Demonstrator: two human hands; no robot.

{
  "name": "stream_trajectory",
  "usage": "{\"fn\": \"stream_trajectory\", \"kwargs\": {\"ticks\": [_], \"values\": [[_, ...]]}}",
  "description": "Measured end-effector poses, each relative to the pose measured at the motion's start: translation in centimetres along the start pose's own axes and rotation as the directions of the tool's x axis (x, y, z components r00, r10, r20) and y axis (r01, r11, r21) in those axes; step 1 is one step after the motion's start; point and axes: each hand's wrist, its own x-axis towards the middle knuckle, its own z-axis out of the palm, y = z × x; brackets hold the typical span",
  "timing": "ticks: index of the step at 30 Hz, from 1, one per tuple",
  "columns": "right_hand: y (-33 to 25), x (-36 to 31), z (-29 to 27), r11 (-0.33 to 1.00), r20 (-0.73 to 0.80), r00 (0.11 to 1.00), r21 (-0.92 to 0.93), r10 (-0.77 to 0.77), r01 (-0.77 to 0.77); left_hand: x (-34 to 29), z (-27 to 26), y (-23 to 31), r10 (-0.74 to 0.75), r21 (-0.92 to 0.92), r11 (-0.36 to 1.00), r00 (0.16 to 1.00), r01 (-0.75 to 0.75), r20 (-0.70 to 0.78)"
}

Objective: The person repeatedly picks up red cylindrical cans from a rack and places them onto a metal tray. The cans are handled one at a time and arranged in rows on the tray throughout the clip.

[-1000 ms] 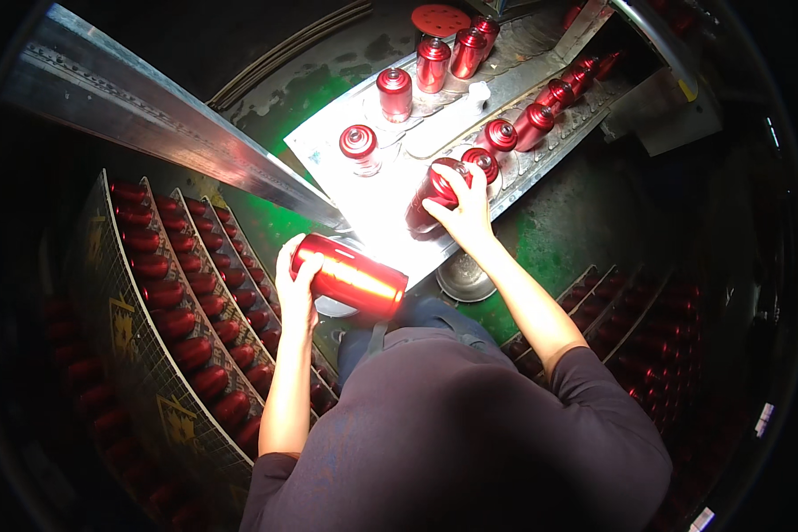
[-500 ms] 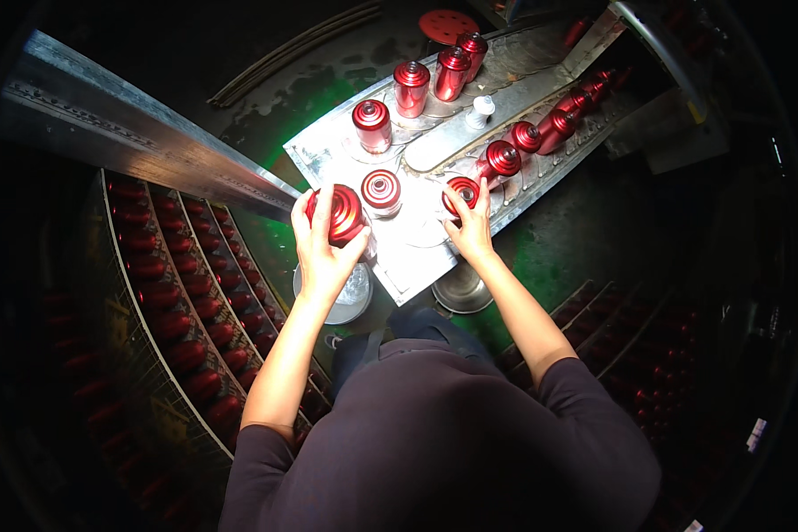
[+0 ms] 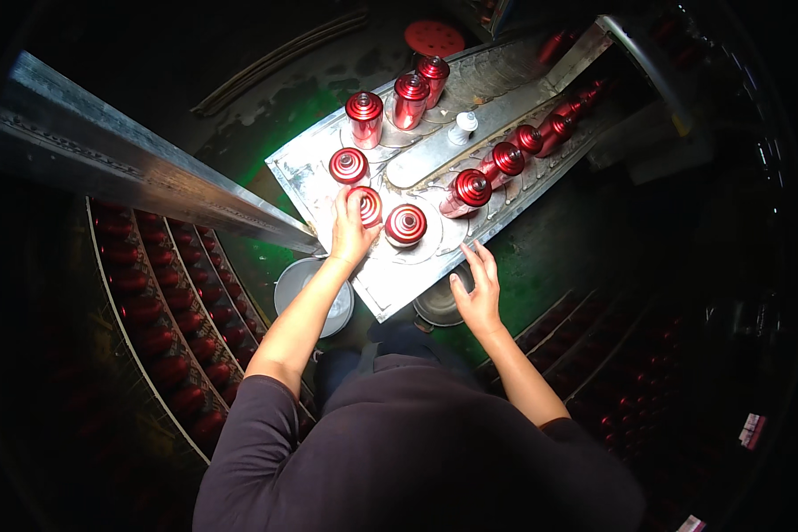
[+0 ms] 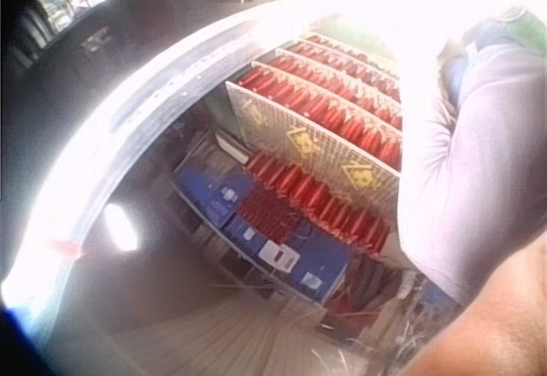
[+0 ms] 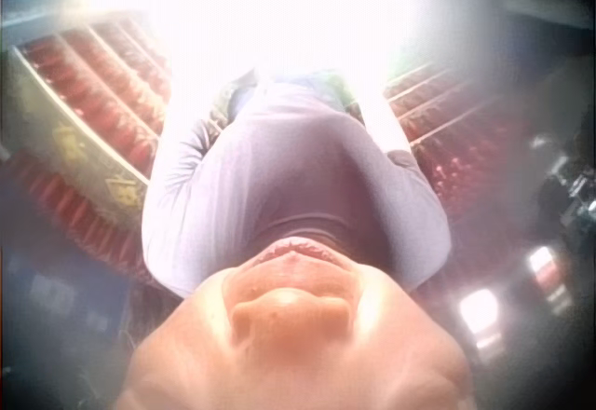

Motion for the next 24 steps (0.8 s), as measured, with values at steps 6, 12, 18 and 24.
{"fn": "stream_trajectory", "kwargs": {"ticks": [6, 12, 18, 24], "values": [[-3.9, 0.1, 0.0, 0.993, 0.079, 0.997, 0.119, 0.006, -0.016, -3.3, 2.2, 2.4, -0.011, -0.093, 0.995, 0.996, 0.019, 0.084], [-8.5, 1.5, 2.7, 0.963, 0.174, 0.973, 0.248, -0.154, 0.108, -8.6, -4.4, 6.5, -0.182, -0.270, 0.932, 0.956, 0.242, 0.229], [-14.5, 1.3, 9.0, 0.884, 0.378, 0.864, 0.445, -0.333, 0.146, -17.5, -19.8, 6.9, -0.526, -0.467, 0.655, 0.802, 0.595, 0.283], [-23.9, -2.3, 17.5, 0.808, 0.605, 0.602, 0.576, -0.521, 0.121, -29.3, -36.4, 4.3, -0.734, -0.635, 0.628, 0.615, 0.451, -0.289]]}}
